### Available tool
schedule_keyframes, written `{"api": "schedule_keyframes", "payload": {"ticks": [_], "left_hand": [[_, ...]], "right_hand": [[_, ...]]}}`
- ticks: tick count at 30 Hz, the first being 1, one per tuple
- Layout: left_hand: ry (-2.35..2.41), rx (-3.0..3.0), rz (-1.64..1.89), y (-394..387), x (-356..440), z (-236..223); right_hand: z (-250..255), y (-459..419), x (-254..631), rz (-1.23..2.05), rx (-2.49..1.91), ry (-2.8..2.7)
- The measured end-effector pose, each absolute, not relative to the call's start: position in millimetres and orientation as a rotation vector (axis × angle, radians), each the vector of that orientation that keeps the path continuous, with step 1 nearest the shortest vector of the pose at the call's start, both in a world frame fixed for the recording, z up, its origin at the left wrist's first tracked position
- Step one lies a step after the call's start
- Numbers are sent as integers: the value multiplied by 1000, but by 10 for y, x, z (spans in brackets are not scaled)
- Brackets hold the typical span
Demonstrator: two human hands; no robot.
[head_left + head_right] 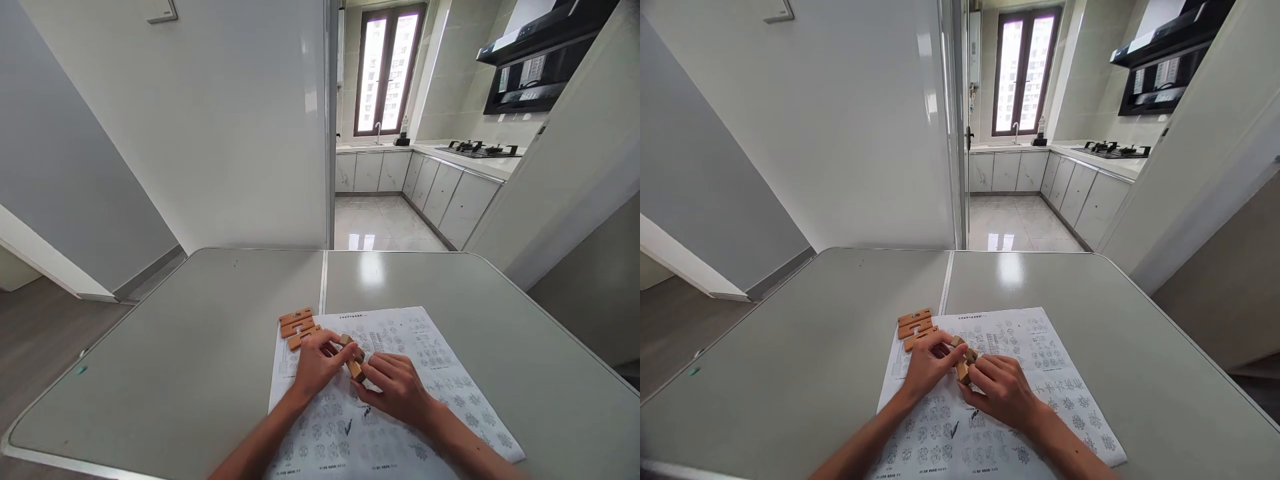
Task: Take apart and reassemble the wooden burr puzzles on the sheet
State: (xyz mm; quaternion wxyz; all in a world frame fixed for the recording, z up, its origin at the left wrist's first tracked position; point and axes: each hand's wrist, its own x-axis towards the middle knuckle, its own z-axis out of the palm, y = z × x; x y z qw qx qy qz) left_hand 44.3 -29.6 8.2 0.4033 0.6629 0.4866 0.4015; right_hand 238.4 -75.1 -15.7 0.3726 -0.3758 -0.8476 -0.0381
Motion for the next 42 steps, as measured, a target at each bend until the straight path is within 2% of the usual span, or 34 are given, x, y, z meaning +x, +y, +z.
{"api": "schedule_keyframes", "payload": {"ticks": [11, 19, 25, 28, 33, 42], "left_hand": [[1199, 1619, 1016, -243, 416, 82], [1298, 1696, 1017, -235, 414, 118], [1332, 1915, 908, -267, 393, 148], [1276, 2074, 784, -292, 389, 140], [1119, 2338, 660, -306, 404, 125], [1150, 2524, 628, -294, 440, 61]], "right_hand": [[-87, -786, 2361, -21, -914, -2110], [-103, -689, 2484, 567, -1208, -1615], [-89, -613, 2598, 736, -1330, -1629], [-157, -595, 2616, 673, -1425, -1754], [-239, -600, 2590, 363, -1534, -1974], [-226, -612, 2522, 126, -1608, -2013]]}}
